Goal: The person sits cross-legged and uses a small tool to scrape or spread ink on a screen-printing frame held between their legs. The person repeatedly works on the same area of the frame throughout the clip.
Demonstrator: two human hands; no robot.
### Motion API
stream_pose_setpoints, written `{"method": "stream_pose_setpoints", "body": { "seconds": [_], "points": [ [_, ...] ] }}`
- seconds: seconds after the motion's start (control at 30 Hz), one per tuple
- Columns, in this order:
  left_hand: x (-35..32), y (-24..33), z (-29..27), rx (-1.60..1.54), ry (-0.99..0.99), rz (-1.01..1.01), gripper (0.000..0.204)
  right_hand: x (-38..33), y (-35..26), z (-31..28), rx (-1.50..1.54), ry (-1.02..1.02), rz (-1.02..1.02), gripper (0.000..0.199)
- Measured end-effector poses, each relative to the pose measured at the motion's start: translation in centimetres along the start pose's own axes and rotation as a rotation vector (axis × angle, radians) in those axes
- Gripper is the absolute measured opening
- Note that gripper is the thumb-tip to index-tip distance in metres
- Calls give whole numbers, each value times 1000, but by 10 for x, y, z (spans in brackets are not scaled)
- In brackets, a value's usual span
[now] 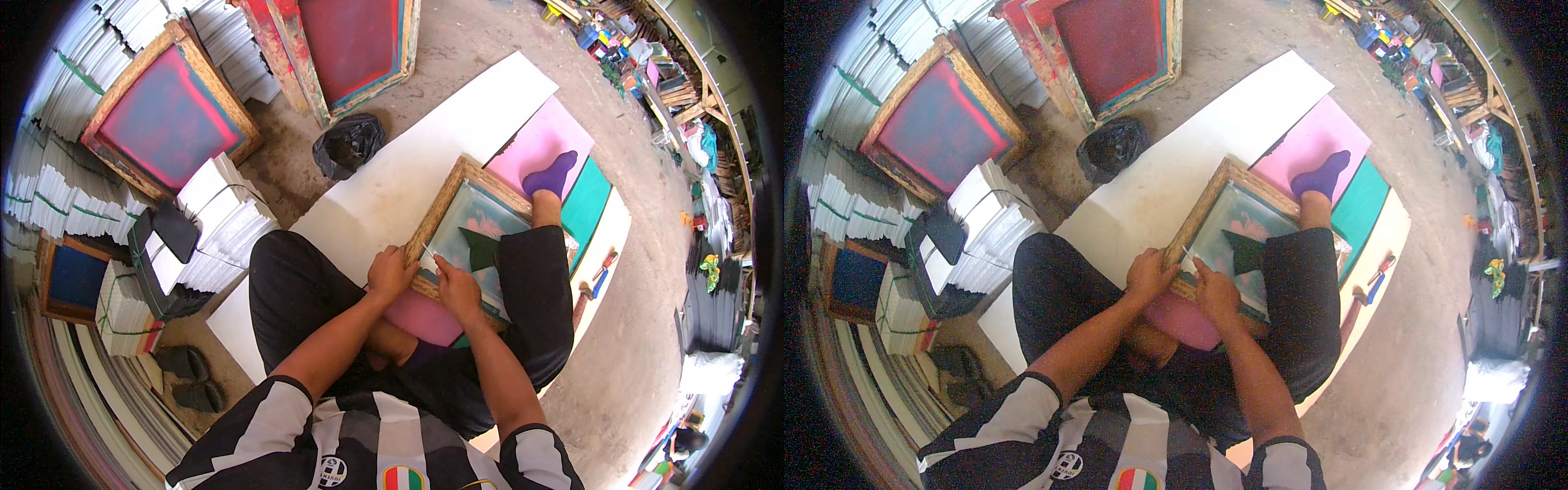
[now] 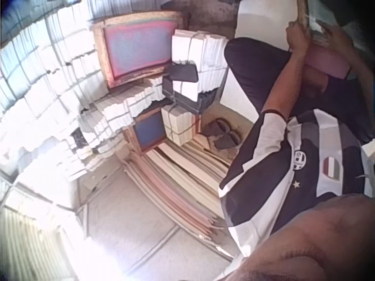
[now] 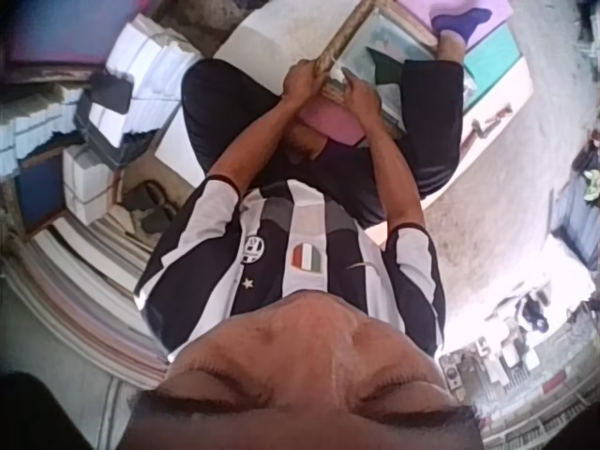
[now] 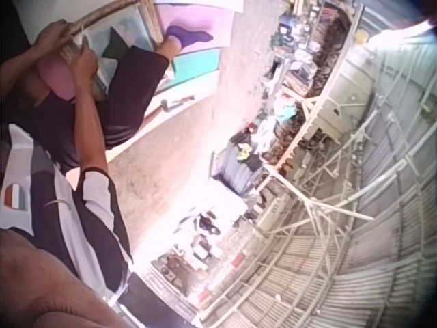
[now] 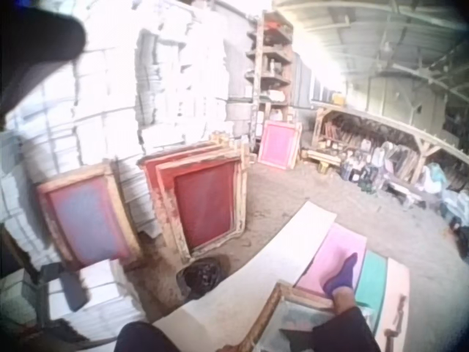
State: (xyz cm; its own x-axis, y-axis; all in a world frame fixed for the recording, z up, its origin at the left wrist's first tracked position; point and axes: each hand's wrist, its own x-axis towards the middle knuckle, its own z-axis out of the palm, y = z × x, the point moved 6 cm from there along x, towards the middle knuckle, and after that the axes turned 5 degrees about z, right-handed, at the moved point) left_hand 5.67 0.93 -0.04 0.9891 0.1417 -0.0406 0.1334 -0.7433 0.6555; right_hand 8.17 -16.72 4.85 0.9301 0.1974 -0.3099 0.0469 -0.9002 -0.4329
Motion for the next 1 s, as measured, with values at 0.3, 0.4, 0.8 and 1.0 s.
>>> {"method": "stream_pose_setpoints", "body": {
  "seconds": [0.3,0.4,0.8,1.0],
  "points": [
    [2,4,-5,-17,14,65,51,3,-3,2,-9,-7,-16,34],
    [3,0,-4,-18,6,87,50,3,-13,3,-136,-69,19,34],
    [7,-4,-2,10,-76,87,54,13,12,6,5,-112,-40,39],
    [8,-1,-3,-6,-71,75,54,9,11,5,-8,-97,-33,40]
  ]
}}
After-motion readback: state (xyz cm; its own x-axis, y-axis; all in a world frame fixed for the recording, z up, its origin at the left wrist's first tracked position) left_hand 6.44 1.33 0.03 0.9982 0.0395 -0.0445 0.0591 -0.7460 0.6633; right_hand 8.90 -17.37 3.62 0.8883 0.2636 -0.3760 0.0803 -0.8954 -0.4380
